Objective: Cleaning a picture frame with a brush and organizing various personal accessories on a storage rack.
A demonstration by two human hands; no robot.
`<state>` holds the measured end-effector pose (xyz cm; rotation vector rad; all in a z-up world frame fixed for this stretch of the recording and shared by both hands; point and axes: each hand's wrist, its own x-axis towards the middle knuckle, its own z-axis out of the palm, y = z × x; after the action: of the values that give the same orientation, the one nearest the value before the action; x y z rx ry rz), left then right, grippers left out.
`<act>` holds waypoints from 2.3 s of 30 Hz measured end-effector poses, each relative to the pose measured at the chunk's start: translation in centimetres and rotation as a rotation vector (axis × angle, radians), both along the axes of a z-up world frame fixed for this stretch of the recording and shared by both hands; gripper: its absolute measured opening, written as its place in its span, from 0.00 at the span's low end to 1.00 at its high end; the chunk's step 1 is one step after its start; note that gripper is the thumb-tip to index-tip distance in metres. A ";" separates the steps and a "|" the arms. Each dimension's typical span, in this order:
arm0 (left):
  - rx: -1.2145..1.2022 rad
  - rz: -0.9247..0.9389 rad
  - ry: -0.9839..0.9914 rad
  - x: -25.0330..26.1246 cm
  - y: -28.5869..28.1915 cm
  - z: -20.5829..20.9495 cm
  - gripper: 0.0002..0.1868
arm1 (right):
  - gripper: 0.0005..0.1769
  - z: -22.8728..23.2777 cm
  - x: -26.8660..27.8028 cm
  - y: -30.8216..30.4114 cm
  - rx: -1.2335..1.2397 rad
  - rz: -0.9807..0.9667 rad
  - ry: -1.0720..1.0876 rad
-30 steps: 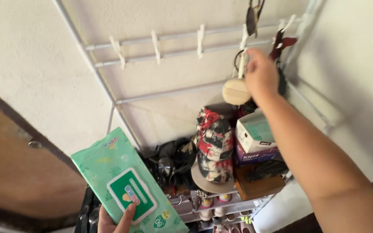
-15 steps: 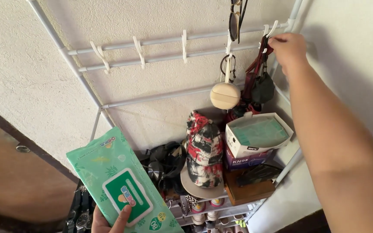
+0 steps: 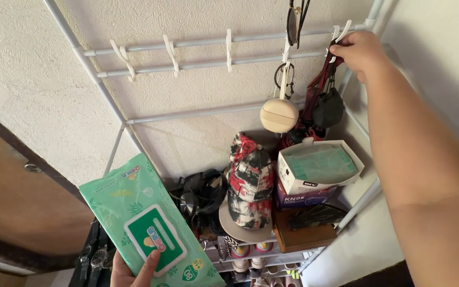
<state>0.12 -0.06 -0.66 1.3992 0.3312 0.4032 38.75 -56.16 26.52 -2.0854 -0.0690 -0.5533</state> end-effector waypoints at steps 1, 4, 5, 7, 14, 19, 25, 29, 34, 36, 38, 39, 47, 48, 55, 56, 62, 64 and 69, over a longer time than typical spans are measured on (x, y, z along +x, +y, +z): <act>0.010 0.019 -0.008 -0.2 -0.3 0.2 0.34 | 0.11 -0.1 0.0 -0.1 0.026 0.038 -0.004; -0.038 0.014 0.009 -0.4 -1.1 1.0 0.33 | 0.13 0.3 -1.7 1.7 -0.029 -0.130 -0.026; -0.039 0.016 0.010 -0.4 -1.2 0.9 0.33 | 0.13 0.5 -2.3 2.0 -0.030 -0.129 -0.026; -0.033 0.026 0.057 -0.4 -1.2 0.9 0.32 | 0.14 1.0 -3.3 2.9 0.005 -0.209 0.119; -0.089 0.014 0.001 -0.9 -2.2 1.2 0.32 | 0.16 -0.2 -1.0 1.4 0.112 -0.172 0.272; -0.104 0.000 -0.037 -1.5 -2.4 1.2 0.32 | 0.12 -0.4 -1.8 1.6 0.309 -0.070 0.278; -0.120 0.027 0.023 -2.4 -2.5 2.1 0.33 | 0.10 -0.9 -1.5 1.9 0.315 -0.062 -0.024; -0.071 0.044 0.033 -2.5 -1.5 0.5 0.33 | 0.09 -0.3 -1.9 2.0 0.256 -0.087 0.040; 0.003 0.037 0.039 -2.4 -0.5 -1.0 0.33 | 0.06 -0.3 -2.0 1.7 0.260 -0.047 0.078; 0.006 0.037 0.030 -2.5 -0.5 -1.1 0.33 | 0.06 -0.6 -2.0 1.4 0.275 0.009 0.076; 0.009 0.037 0.022 -2.5 -0.5 -1.2 0.33 | 0.06 -0.9 -2.0 1.2 0.292 0.064 0.077; 0.015 0.037 0.027 -2.5 -0.6 -1.2 0.33 | 0.05 -1.1 -2.0 1.1 0.350 0.110 0.051; 0.008 0.040 0.056 -2.1 -1.1 -0.2 0.32 | 0.01 -0.6 -2.3 1.0 0.537 0.237 -0.106; -0.006 0.055 0.061 -2.1 -1.2 -0.1 0.32 | 0.01 -0.4 -2.4 1.0 0.542 0.241 -0.126; -0.036 0.036 0.047 -1.9 -1.5 0.8 0.32 | 0.03 0.5 -1.9 0.0 0.532 0.267 -0.217; -0.036 0.035 0.049 -1.9 -1.7 0.9 0.32 | 0.03 0.8 -2.1 0.0 0.532 0.266 -0.216; -0.106 0.057 0.030 -1.9 -2.4 1.5 0.32 | 0.04 1.7 -2.0 -0.4 0.492 0.264 -0.249; -0.112 0.038 0.028 -1.8 -2.4 1.4 0.33 | 0.05 1.8 -2.0 -0.6 0.374 0.244 -0.291; -0.127 0.037 0.025 -2.0 -2.5 2.1 0.33 | 0.04 1.6 -2.8 0.4 0.382 0.227 -0.339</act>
<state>-1.90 -2.53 1.41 1.2761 0.3968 0.3882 35.96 -55.80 28.14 -1.5749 -0.3626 -0.7135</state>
